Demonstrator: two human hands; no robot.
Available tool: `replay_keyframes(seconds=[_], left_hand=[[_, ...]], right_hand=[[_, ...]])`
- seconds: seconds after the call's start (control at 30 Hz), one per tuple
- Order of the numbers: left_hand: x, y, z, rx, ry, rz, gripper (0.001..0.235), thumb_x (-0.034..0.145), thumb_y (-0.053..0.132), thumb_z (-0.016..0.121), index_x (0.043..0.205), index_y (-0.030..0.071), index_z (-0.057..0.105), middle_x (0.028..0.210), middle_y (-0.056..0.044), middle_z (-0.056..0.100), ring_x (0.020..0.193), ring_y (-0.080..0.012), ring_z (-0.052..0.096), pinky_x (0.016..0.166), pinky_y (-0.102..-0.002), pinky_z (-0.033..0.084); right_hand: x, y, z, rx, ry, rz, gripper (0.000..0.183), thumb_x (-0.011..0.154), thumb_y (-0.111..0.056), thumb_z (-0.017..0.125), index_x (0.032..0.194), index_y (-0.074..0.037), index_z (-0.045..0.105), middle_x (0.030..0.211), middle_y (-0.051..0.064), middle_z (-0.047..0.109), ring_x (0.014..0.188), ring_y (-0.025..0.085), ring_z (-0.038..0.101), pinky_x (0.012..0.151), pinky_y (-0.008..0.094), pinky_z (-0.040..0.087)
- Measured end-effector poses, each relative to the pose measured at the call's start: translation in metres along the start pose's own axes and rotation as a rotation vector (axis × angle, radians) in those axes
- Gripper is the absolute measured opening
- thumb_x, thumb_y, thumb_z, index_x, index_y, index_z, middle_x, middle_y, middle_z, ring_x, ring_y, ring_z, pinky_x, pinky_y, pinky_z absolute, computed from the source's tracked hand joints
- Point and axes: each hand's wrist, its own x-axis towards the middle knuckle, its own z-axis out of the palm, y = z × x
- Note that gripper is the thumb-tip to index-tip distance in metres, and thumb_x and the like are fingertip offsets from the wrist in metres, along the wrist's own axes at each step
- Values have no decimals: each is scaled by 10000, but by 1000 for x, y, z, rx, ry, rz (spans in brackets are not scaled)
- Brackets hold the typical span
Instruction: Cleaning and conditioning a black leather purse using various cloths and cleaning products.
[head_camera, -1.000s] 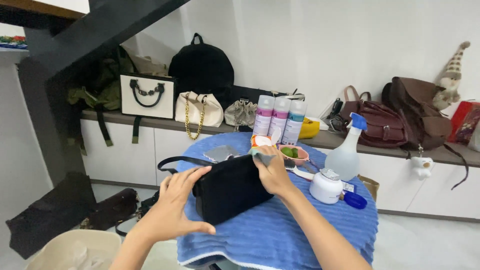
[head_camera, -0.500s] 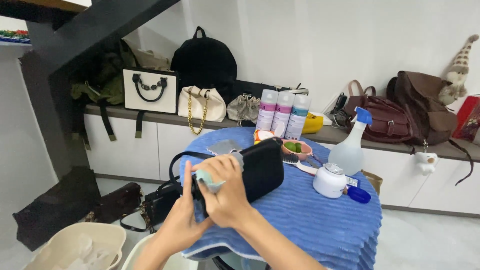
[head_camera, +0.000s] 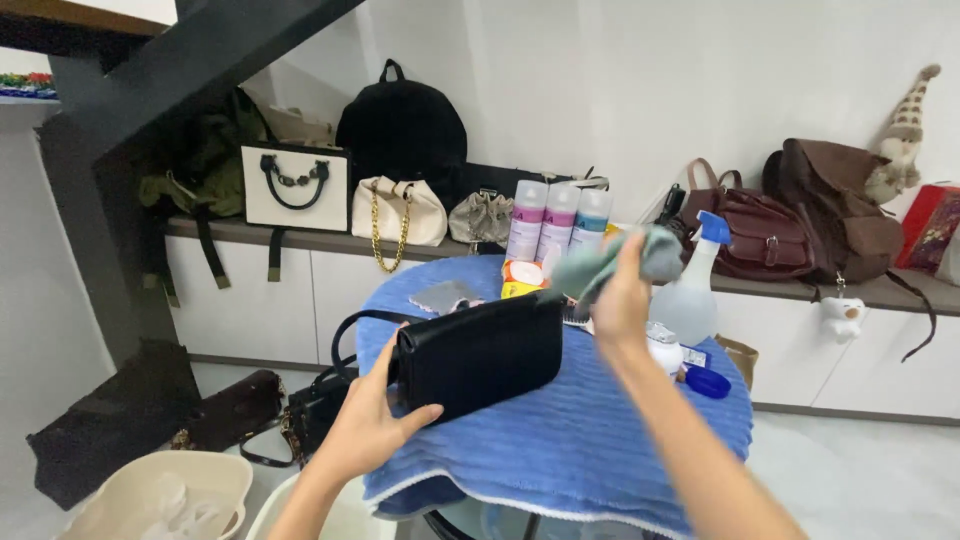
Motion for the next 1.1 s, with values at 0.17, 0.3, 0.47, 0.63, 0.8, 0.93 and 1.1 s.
replay_keyframes(seconds=[0.17, 0.3, 0.47, 0.63, 0.8, 0.93, 1.1], left_hand=[[4, -12, 0, 65, 5, 22, 764, 802, 186, 815, 1471, 150, 448, 1290, -57, 737, 1178, -177, 723, 1049, -321, 592], [5, -8, 3, 173, -18, -62, 724, 836, 222, 801, 1441, 153, 408, 1256, -55, 729, 1156, -183, 702, 1016, -329, 560], [14, -22, 4, 250, -18, 62, 787, 830, 222, 797, 1471, 110, 356, 1301, -86, 687, 1186, -233, 665, 1010, -355, 514], [11, -46, 7, 163, 24, 192, 832, 753, 36, 667, 1504, 86, 313, 1214, -143, 730, 1048, -265, 734, 851, -389, 570], [51, -138, 55, 585, 517, 15, 1101, 671, 643, 850, 1568, 243, 353, 1184, -141, 677, 1039, -302, 672, 917, -404, 486], [45, -76, 29, 528, 437, 344, 823, 736, 433, 787, 1447, 176, 461, 1230, -125, 678, 1103, -300, 641, 957, -398, 476], [53, -49, 3, 683, 231, 847, 670, 672, -205, 670, 1216, 185, 689, 1297, -22, 678, 1317, -337, 541, 1172, -523, 361]], right_hand=[[18, 61, 3, -849, -392, -324, 590, 976, -555, 298, 1149, -149, 689, 842, 102, 510, 1100, 301, 684, 835, 428, 333], [1, 81, 6, -1012, -460, -667, 495, 1067, -424, 303, 888, -85, 616, 933, 76, 709, 1022, 296, 619, 1207, 536, 257], [-53, 62, 32, -696, -471, -854, 372, 1034, -329, 432, 891, -124, 707, 864, 59, 713, 870, 276, 647, 833, 426, 434], [-127, 67, 86, -564, -595, -984, 262, 997, -273, 473, 990, -114, 682, 985, 56, 725, 949, 308, 630, 893, 443, 414], [-200, 66, 89, -307, -1180, -492, 430, 1127, -340, 336, 1017, -138, 699, 1053, 39, 751, 1029, 232, 712, 1168, 401, 377], [-163, 98, 80, -339, -736, -371, 746, 1053, -334, 339, 1593, -44, -86, 1680, 192, 235, 1585, 302, 147, 1188, 519, -154], [-62, 13, 21, 351, -34, 130, 414, 1021, -515, 545, 917, -135, 671, 820, 53, 726, 750, 168, 723, 737, 322, 572]])
